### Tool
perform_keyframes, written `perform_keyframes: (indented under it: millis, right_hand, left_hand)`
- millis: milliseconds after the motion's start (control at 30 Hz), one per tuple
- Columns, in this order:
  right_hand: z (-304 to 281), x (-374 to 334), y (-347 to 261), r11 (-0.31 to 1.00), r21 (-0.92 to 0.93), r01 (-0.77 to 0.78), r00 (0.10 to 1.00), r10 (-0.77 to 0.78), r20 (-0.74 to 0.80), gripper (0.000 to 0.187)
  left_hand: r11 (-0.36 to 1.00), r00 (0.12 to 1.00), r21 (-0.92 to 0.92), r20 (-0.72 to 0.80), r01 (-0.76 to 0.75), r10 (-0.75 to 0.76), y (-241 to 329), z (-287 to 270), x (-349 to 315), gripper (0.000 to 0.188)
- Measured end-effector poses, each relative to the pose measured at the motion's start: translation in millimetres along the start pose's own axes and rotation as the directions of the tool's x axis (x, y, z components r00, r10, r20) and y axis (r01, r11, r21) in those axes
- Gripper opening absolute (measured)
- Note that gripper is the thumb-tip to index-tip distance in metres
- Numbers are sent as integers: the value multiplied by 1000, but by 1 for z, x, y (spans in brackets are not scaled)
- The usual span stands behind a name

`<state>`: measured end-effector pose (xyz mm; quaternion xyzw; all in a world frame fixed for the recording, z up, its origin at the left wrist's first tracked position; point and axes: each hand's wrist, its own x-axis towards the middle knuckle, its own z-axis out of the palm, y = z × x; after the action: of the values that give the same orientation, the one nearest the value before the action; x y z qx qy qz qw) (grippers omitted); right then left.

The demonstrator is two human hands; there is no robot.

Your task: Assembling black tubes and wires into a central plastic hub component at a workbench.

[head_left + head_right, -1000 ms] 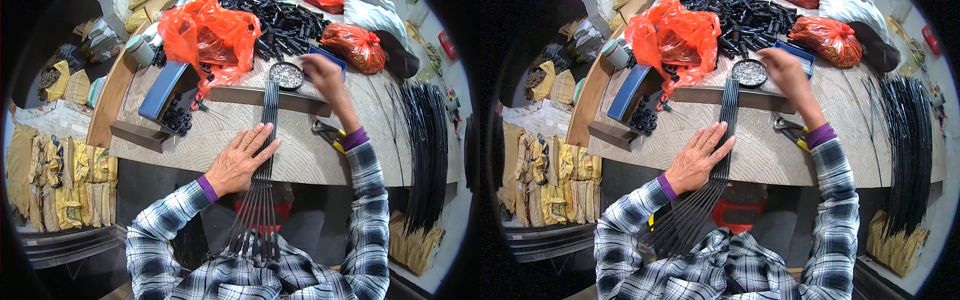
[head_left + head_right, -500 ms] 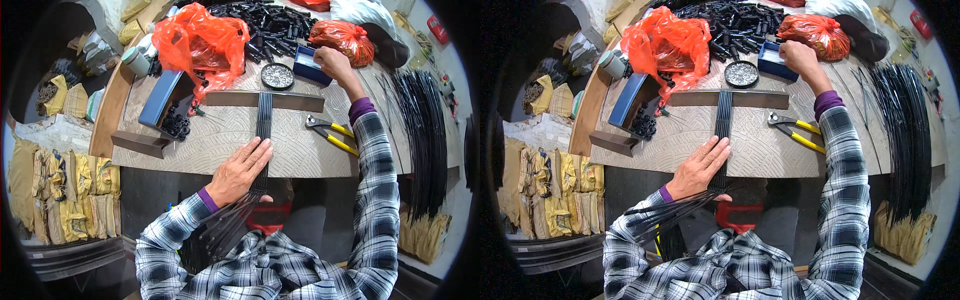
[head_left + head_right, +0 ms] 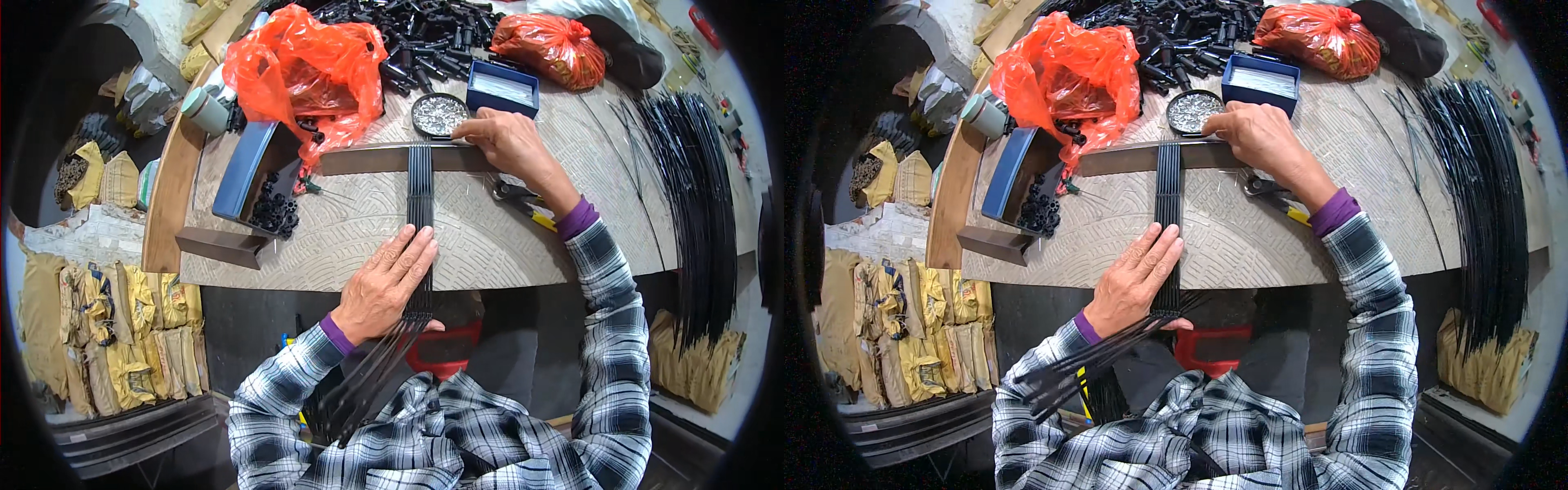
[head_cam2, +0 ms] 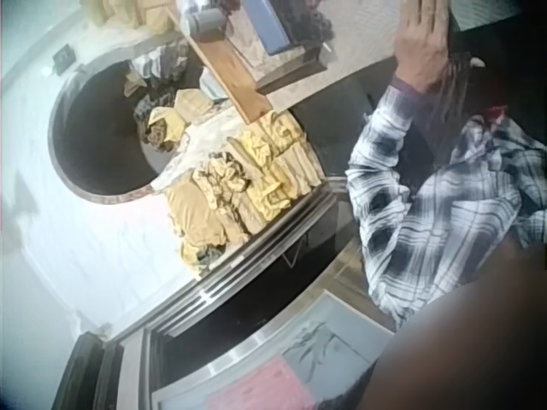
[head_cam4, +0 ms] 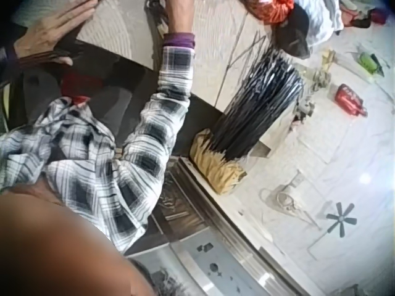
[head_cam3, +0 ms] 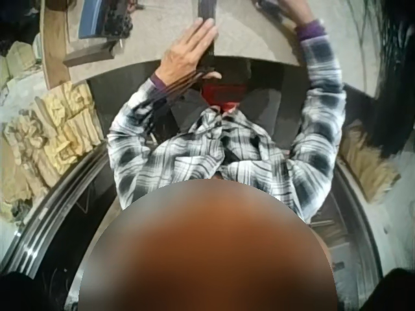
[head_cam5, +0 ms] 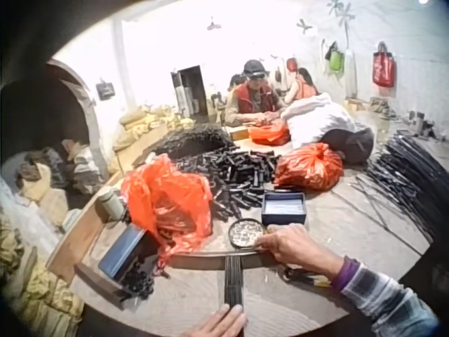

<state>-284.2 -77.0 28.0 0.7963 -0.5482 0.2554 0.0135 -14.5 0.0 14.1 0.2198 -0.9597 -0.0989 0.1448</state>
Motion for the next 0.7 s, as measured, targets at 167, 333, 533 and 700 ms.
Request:
perform_keyframes:
  millis: [167, 333, 533, 700]
  right_hand:
    - [0, 1, -3, 999, -41, -33, 999, 33, 20, 21]
    - [-2, 3, -6, 998, -37, -53, 998, 54, 39, 24]
    - [1, 1, -5, 999, -36, -3, 1000, 2, -7, 24]
    - [8, 4, -7, 997, -73, 22, 999, -24, -24, 17]
  left_hand:
    - [1000, 1000, -4, -16, 0, 0, -1, 2, 0, 89]
    - [1000, 1000, -13, 0, 3, -3, 0, 1, 0, 89]
    - [1000, 1000, 3, 18, 7, -7, 0, 2, 0, 89]
    - [1000, 1000, 12, 20, 2, -2, -1, 4, 0, 90]
